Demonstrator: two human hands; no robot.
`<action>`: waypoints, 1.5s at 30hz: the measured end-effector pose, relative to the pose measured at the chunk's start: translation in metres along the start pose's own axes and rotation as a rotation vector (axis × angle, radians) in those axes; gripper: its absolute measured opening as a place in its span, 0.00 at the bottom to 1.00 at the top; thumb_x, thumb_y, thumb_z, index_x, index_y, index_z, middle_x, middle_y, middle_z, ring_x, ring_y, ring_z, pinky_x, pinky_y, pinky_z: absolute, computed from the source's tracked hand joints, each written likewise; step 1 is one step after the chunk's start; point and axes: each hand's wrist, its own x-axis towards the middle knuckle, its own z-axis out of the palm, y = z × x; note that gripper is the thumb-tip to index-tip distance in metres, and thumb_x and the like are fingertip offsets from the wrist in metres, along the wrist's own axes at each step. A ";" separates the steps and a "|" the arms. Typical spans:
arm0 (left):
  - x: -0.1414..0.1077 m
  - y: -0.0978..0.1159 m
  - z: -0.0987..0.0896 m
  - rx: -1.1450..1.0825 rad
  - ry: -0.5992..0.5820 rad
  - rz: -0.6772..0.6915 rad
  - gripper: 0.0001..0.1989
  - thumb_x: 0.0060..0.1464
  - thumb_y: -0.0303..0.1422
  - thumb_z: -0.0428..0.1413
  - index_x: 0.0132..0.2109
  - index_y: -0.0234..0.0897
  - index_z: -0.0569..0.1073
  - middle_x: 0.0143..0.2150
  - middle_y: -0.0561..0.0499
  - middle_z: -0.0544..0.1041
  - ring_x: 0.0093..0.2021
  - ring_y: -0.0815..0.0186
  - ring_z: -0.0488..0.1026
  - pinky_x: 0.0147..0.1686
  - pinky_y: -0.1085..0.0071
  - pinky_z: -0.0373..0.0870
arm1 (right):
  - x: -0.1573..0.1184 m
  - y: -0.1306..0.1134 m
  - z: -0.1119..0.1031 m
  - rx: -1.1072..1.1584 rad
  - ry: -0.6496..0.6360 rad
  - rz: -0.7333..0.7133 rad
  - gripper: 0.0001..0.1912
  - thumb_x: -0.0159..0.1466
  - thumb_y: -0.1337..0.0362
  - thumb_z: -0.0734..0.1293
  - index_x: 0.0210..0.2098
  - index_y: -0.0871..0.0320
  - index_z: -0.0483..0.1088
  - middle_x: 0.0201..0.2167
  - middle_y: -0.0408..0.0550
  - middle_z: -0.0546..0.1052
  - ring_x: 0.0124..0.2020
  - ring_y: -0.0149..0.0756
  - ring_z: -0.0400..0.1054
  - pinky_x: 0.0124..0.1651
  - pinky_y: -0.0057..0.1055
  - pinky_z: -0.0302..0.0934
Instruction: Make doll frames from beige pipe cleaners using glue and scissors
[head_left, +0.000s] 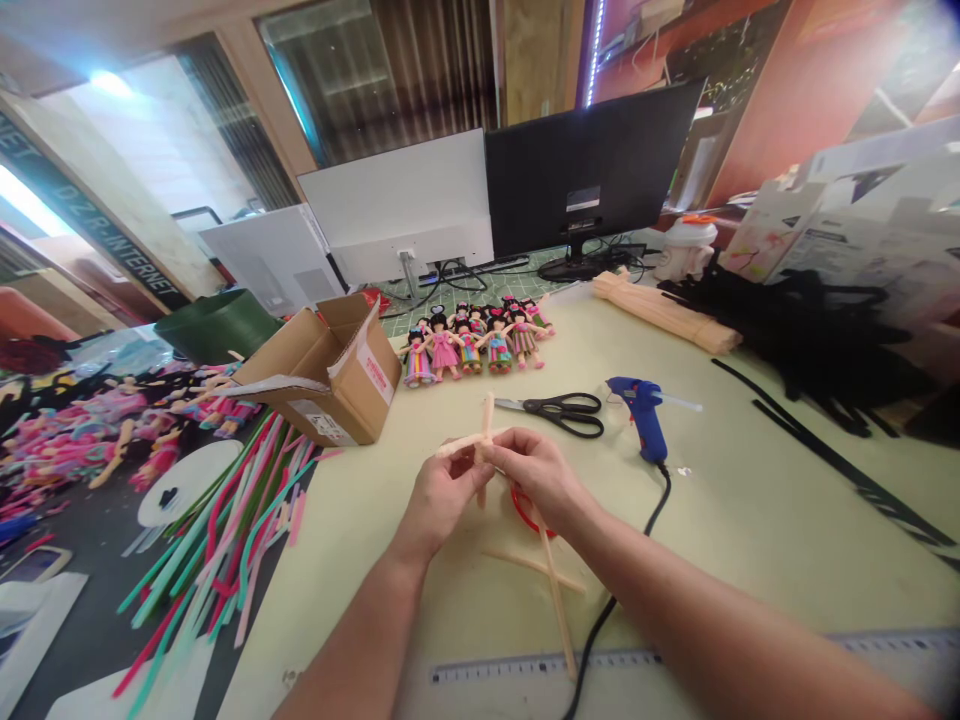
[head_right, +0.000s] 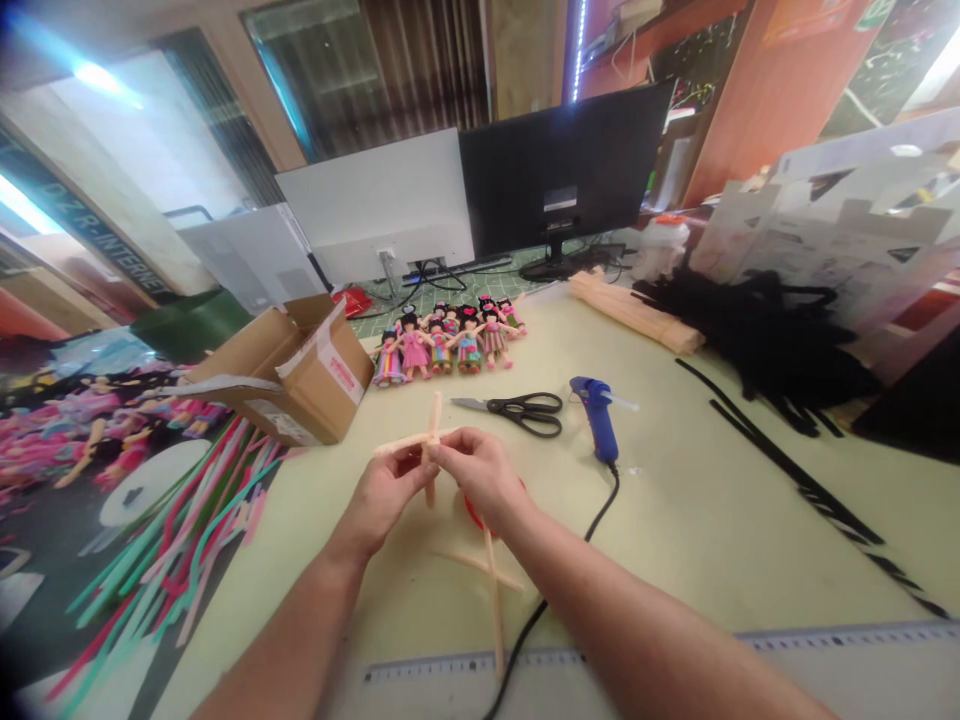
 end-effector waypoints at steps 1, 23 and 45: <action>0.000 0.000 0.001 0.023 0.021 0.005 0.18 0.49 0.37 0.61 0.47 0.34 0.76 0.38 0.48 0.77 0.40 0.61 0.71 0.40 0.69 0.68 | 0.001 0.002 -0.001 -0.003 -0.010 -0.021 0.13 0.55 0.55 0.70 0.27 0.60 0.72 0.25 0.45 0.75 0.27 0.32 0.67 0.32 0.29 0.60; 0.004 -0.017 -0.002 -0.154 0.103 -0.058 0.16 0.47 0.36 0.62 0.44 0.35 0.77 0.39 0.46 0.79 0.39 0.64 0.73 0.42 0.69 0.68 | 0.008 0.008 -0.004 -0.176 0.069 -0.128 0.08 0.56 0.60 0.68 0.27 0.58 0.76 0.25 0.44 0.76 0.28 0.33 0.66 0.33 0.29 0.58; -0.003 -0.002 -0.002 0.047 -0.033 -0.037 0.18 0.56 0.41 0.53 0.49 0.36 0.74 0.34 0.49 0.74 0.36 0.64 0.69 0.33 0.73 0.63 | 0.004 0.009 0.001 -0.044 0.009 -0.067 0.11 0.57 0.57 0.69 0.27 0.60 0.72 0.22 0.44 0.72 0.26 0.32 0.65 0.30 0.28 0.58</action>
